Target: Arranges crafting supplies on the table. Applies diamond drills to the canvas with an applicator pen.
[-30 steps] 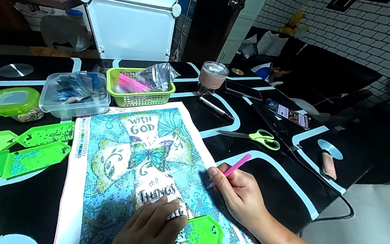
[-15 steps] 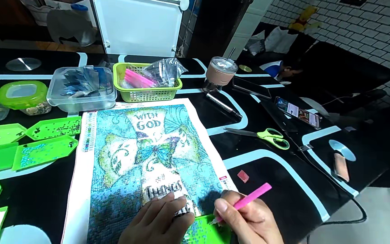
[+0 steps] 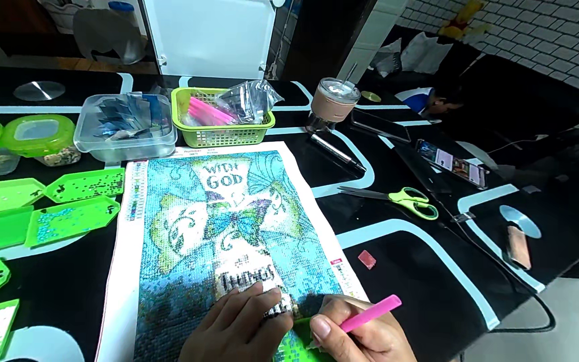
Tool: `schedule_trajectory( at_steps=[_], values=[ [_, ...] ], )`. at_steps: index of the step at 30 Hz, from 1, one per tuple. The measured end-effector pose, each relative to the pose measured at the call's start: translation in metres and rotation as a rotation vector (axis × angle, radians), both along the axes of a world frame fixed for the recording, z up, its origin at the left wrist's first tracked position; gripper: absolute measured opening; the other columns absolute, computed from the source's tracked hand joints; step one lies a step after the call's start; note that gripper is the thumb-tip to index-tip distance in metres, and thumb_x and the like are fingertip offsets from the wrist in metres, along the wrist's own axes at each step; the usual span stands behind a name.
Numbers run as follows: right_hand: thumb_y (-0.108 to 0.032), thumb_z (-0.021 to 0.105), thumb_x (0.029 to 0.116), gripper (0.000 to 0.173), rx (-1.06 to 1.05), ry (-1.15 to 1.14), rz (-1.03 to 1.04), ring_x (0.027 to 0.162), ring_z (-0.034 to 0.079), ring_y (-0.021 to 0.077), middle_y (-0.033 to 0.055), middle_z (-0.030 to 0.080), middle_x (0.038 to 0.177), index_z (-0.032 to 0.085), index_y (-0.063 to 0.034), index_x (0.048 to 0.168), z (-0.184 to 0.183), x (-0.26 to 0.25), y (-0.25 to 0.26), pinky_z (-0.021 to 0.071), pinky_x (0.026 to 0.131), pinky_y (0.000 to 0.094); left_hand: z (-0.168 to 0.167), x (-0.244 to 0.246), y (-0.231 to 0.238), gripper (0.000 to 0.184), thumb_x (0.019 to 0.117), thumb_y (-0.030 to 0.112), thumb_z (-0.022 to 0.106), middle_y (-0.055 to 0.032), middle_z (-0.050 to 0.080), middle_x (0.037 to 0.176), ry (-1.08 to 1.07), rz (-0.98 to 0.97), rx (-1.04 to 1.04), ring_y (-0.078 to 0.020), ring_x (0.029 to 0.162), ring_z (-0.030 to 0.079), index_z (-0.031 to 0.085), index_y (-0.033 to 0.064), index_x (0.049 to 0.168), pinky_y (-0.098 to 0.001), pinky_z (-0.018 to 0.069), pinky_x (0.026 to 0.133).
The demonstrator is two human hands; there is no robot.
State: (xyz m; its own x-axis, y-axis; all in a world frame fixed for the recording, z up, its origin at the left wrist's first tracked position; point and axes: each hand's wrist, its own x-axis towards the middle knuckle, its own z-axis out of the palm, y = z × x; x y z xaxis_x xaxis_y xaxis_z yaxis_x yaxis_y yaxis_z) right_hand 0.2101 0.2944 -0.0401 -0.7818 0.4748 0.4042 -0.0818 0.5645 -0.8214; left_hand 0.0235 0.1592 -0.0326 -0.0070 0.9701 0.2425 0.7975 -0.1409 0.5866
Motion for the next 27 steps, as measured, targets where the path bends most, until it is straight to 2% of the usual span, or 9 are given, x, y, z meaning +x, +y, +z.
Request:
schedule_trajectory(
  at_steps=[7,13,17,24,27],
  values=[
    [-0.014,0.055,0.1070,0.028,0.002,0.009,0.003,0.068,0.060,0.0079,0.0097,0.061,0.072,0.062,0.0018,0.085,-0.0016,0.0001,0.0002,0.0500,0.065,0.0188,-0.0001,0.0004,0.0000,0.037,0.0915,0.039,0.073,-0.0113,0.069,0.134,0.014,0.004,0.001,-0.0329,0.130,0.061,0.074,0.0127,0.118,-0.0471,0.0474,0.108],
    [-0.014,0.054,0.1075,0.028,-0.049,0.029,-0.012,0.068,0.062,0.0040,0.0080,0.062,0.072,0.062,0.0018,0.086,-0.0020,0.0008,0.0013,0.0520,0.064,0.0164,0.0003,0.0001,0.0003,0.038,0.0918,0.040,0.073,-0.0115,0.069,0.134,0.011,0.004,-0.001,-0.0329,0.131,0.060,0.074,0.0127,0.118,-0.0469,0.0470,0.109],
    [-0.015,0.055,0.1070,0.027,-0.014,0.022,0.007,0.070,0.062,0.0062,0.0090,0.063,0.074,0.062,0.0016,0.087,-0.0029,-0.0001,0.0005,0.0513,0.067,0.0178,0.0005,0.0004,0.0004,0.037,0.0923,0.039,0.072,-0.0118,0.069,0.134,0.009,0.000,-0.004,-0.0334,0.131,0.060,0.074,0.0119,0.117,-0.0478,0.0471,0.109],
    [-0.016,0.056,0.1067,0.028,0.034,0.008,0.005,0.068,0.061,0.0082,0.0096,0.062,0.072,0.062,0.0009,0.085,-0.0027,-0.0013,-0.0001,0.0504,0.066,0.0192,0.0004,0.0004,0.0003,0.036,0.0918,0.039,0.073,-0.0108,0.069,0.134,0.014,0.004,-0.002,-0.0322,0.131,0.061,0.074,0.0127,0.117,-0.0470,0.0469,0.109],
    [-0.015,0.055,0.1072,0.028,-0.012,0.023,0.006,0.069,0.061,0.0064,0.0089,0.062,0.073,0.062,0.0015,0.087,-0.0021,-0.0004,0.0000,0.0505,0.066,0.0180,0.0003,0.0002,0.0005,0.037,0.0913,0.039,0.073,-0.0116,0.069,0.134,0.009,0.004,-0.004,-0.0333,0.131,0.061,0.074,0.0123,0.117,-0.0484,0.0474,0.108]
  ],
)
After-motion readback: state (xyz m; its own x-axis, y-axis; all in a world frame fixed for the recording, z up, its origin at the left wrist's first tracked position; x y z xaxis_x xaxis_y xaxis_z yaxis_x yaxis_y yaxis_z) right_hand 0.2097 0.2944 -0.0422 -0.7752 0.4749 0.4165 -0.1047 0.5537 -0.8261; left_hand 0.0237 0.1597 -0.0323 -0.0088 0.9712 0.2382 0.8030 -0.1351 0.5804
